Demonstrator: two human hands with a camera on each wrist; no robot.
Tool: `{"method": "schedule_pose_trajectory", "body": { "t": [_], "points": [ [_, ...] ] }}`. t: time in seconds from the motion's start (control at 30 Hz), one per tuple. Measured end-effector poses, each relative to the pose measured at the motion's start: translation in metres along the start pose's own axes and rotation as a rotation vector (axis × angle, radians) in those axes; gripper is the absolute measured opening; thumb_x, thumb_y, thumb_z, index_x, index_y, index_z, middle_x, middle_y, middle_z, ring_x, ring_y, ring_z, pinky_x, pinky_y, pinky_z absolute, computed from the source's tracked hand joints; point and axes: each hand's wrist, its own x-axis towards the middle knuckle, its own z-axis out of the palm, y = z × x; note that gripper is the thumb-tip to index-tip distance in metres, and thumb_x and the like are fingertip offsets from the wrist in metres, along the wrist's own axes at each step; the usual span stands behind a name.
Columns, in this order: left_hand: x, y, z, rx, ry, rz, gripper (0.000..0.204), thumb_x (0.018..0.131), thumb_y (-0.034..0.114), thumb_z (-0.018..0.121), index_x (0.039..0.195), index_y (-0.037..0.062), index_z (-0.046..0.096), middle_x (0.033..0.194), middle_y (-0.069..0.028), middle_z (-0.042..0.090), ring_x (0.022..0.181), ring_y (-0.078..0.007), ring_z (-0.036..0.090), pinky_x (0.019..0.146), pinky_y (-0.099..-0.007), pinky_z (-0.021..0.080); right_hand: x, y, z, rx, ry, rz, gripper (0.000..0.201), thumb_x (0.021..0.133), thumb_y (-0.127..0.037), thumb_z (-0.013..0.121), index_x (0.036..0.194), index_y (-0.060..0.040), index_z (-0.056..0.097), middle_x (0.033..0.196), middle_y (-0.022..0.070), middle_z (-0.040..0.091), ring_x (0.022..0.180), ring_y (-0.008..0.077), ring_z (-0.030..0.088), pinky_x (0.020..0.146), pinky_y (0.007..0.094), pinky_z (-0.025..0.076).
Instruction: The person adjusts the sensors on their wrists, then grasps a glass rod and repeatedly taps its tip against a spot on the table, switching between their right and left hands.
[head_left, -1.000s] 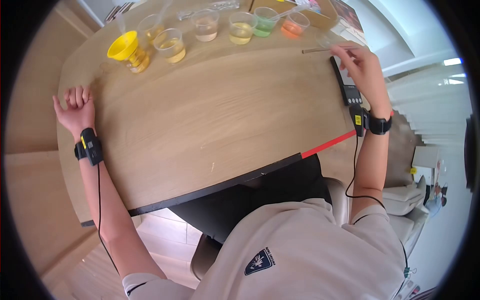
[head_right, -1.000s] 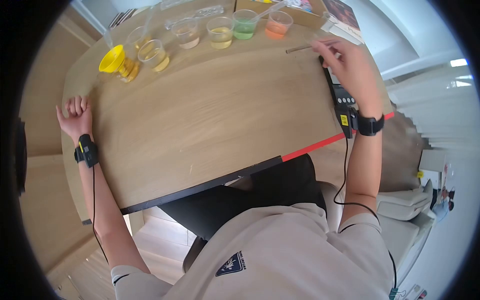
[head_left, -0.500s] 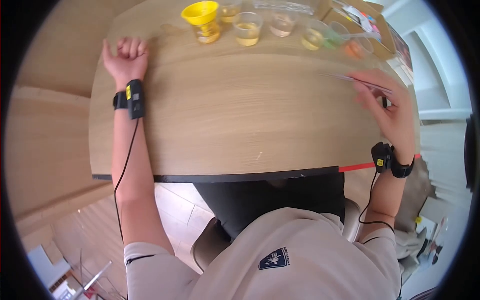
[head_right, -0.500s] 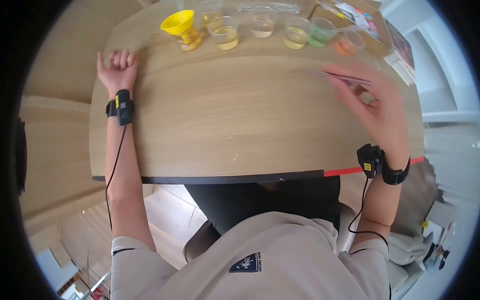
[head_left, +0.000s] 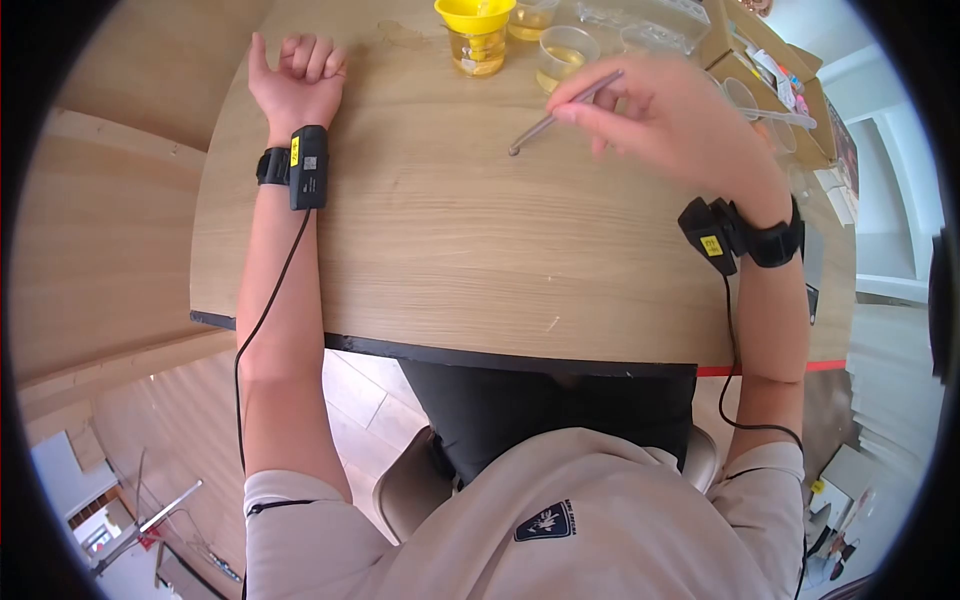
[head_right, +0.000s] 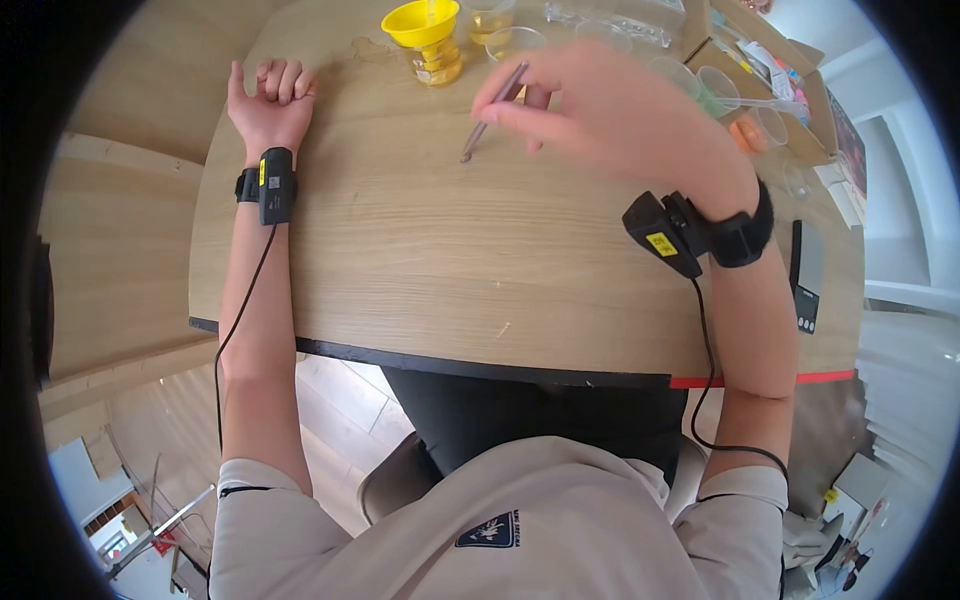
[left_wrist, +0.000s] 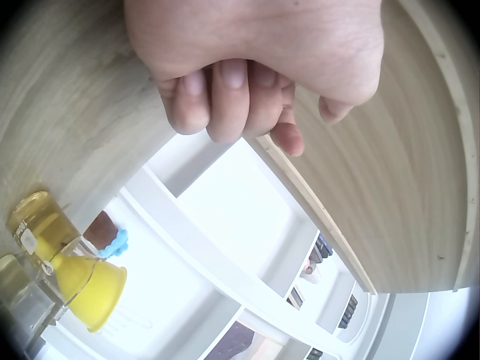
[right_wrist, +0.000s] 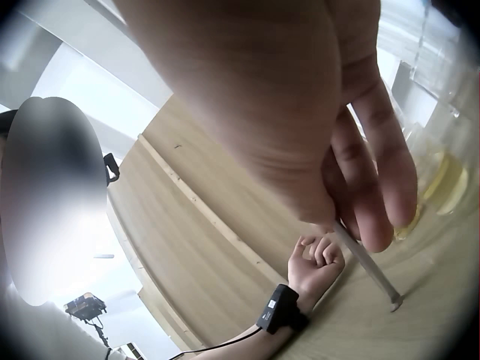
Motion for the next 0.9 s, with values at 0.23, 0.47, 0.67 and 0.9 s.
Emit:
{"method": "schedule_pose_trajectory", "body": {
  "t": [0.23,0.47,0.67,0.9],
  "points": [
    [0.000,0.002,0.000,-0.019,-0.010,-0.027,0.050,0.104,0.048,0.047,0.071,0.0098,0.043,0.062,0.0023,0.020,0.054,-0.0144,0.016,0.056,-0.0317,0.019,0.006,0.010,0.005,-0.031,0.129,-0.092,0.018,0.099,-0.018,0.067,0.111,-0.0052,0.074,0.086,0.0055,0.072,0.065,0.0127,0.067,0.056,0.0254,0.048],
    [0.001,0.003,-0.003,-0.021,-0.037,-0.041,0.050,0.104,0.047,0.045,0.072,0.0099,0.043,0.062,0.0025,0.020,0.054,-0.0143,0.016,0.057,-0.0317,0.019,0.005,0.011,0.003,-0.145,0.106,-0.325,0.014,0.097,-0.013,0.067,0.107,-0.0049,0.073,0.089,0.0078,0.072,0.076,0.0167,0.069,0.061,0.0287,0.050],
    [0.002,0.003,-0.003,-0.017,-0.057,-0.039,0.049,0.105,0.046,0.045,0.072,0.0102,0.043,0.062,0.0023,0.020,0.054,-0.0142,0.015,0.057,-0.0318,0.019,0.003,0.003,-0.003,-0.145,0.059,-0.273,0.013,0.095,-0.009,0.067,0.105,-0.0047,0.072,0.093,0.0067,0.074,0.076,0.0175,0.068,0.062,0.0280,0.050],
    [-0.001,0.002,-0.001,-0.015,-0.035,-0.026,0.049,0.104,0.046,0.045,0.072,0.0103,0.043,0.062,0.0024,0.020,0.054,-0.0142,0.016,0.057,-0.0320,0.019,-0.001,-0.009,-0.010,-0.044,-0.038,-0.212,0.013,0.095,-0.006,0.064,0.106,-0.0040,0.071,0.093,0.0062,0.071,0.075,0.0178,0.067,0.063,0.0282,0.050]
  ]
}}
